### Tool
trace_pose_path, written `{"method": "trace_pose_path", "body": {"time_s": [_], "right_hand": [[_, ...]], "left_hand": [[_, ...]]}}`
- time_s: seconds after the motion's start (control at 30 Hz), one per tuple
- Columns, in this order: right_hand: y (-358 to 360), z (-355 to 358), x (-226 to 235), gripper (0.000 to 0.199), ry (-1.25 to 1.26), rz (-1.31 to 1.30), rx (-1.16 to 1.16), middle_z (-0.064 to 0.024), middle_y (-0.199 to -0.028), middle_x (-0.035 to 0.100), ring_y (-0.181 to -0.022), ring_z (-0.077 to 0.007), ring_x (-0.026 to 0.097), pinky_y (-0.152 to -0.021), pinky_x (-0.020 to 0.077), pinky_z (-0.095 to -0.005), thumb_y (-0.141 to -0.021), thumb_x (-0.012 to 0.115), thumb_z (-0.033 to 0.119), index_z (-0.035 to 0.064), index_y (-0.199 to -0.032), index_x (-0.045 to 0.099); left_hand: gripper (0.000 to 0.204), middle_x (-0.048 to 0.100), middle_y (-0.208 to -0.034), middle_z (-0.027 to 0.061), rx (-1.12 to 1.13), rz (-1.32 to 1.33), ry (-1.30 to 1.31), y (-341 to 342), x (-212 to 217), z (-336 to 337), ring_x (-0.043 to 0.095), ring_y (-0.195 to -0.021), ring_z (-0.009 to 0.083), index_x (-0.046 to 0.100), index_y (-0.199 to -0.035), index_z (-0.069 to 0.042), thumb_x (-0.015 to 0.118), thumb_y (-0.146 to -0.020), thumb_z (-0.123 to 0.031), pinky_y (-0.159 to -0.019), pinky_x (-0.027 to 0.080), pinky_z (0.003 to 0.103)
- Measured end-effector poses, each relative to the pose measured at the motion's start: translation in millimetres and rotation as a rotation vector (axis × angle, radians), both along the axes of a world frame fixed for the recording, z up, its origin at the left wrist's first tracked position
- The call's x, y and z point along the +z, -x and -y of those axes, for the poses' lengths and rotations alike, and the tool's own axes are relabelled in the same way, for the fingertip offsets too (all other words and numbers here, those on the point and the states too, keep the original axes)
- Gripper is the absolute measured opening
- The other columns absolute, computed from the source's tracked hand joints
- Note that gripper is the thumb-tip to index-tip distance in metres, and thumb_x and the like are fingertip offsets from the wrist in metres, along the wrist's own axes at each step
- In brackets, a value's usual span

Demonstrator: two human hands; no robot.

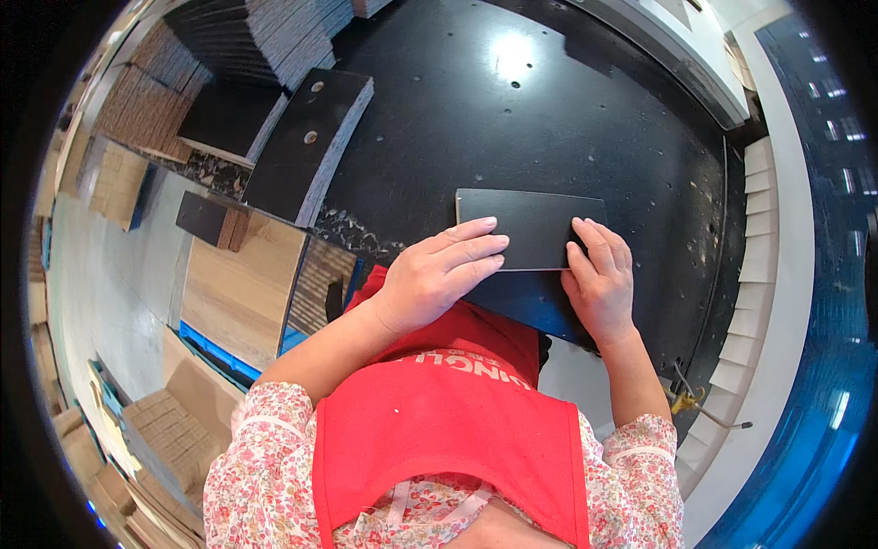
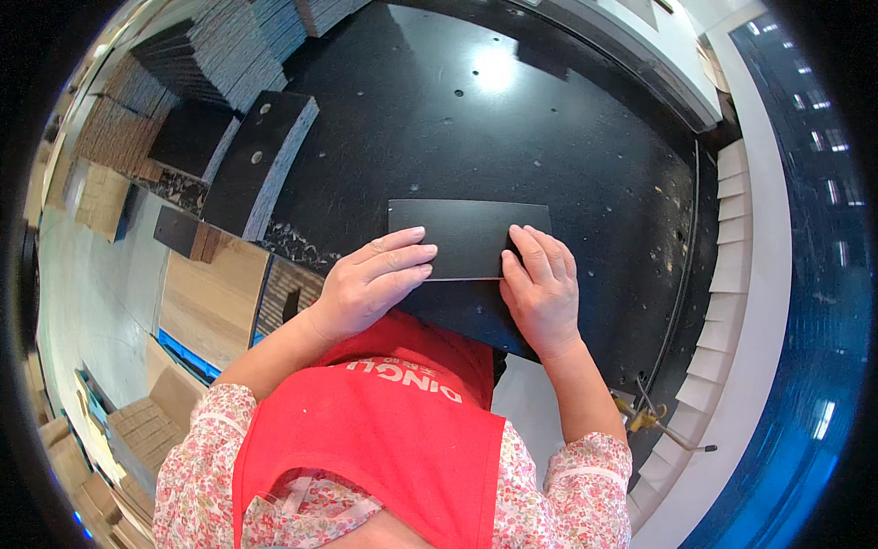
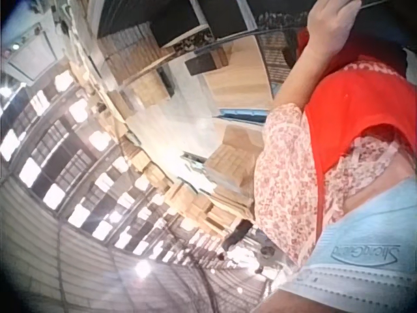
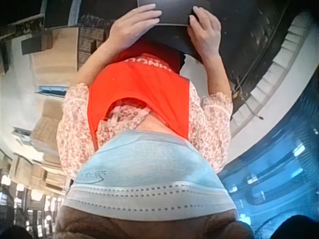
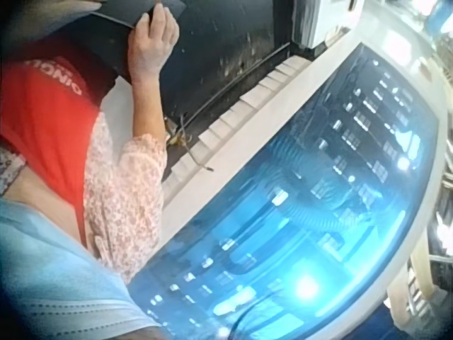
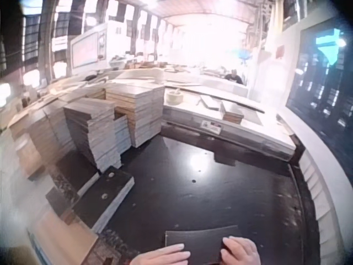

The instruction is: The person picks up dark wood panels one at a time, places them on a machine surface, and uses a wooden block to apply pressure or glue to a narrow wooden strip along the edge. The person سپس stacks the finished panels onto a nearby pallet.

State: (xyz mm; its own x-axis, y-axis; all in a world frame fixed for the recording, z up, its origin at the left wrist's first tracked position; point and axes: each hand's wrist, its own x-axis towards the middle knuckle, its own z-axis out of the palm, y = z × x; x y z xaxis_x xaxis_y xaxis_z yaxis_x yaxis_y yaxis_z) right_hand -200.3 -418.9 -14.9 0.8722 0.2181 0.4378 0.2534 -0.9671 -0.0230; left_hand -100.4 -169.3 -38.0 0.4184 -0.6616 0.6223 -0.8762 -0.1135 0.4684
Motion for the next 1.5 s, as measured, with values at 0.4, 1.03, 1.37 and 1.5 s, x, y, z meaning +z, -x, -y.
{"method": "trace_pose_path", "body": {"time_s": [0.4,1.03,1.37,1.5], "right_hand": [[1,2,-2,0.029,-0.043,-0.013,0.043,-0.0145,-0.130,0.061,-0.121,-0.0328,0.058,-0.102,0.0473,-0.0439,-0.069,0.072,-0.001,0.0021,-0.097,0.067],[-3,16,42,0.025,0.167,0.065,-0.019,-0.0031,-0.084,0.064,-0.073,-0.0182,0.064,-0.063,0.0493,-0.0322,-0.078,0.069,0.010,0.0082,-0.103,0.067],[10,113,33,0.024,0.557,-0.007,-0.654,-0.0018,-0.069,0.058,-0.058,-0.0199,0.063,-0.051,0.0523,-0.0352,-0.093,0.063,0.024,0.0146,-0.114,0.068],[13,185,23,0.027,0.625,-0.092,-0.916,-0.0027,-0.072,0.065,-0.065,-0.0222,0.070,-0.054,0.0564,-0.0372,-0.095,0.062,0.030,0.0193,-0.118,0.067]], "left_hand": [[0.022,0.070,-0.119,0.0133,-0.006,0.066,0.068,12,10,2,0.062,-0.122,0.0333,0.074,-0.101,-0.001,0.069,-0.080,-0.004,-0.098,0.056,0.041],[0.038,0.057,-0.133,0.0193,0.194,-0.116,0.194,-26,18,4,0.054,-0.127,0.0368,0.064,-0.117,0.000,0.075,-0.081,0.001,-0.107,0.045,0.044],[0.029,0.061,-0.126,0.0121,0.318,-0.308,0.104,-39,2,5,0.056,-0.121,0.0304,0.069,-0.111,-0.005,0.075,-0.082,-0.002,-0.101,0.048,0.040],[0.028,0.062,-0.124,0.0119,0.315,-0.337,0.090,-40,3,5,0.058,-0.118,0.0296,0.069,-0.110,-0.005,0.075,-0.082,-0.002,-0.100,0.048,0.039]]}}
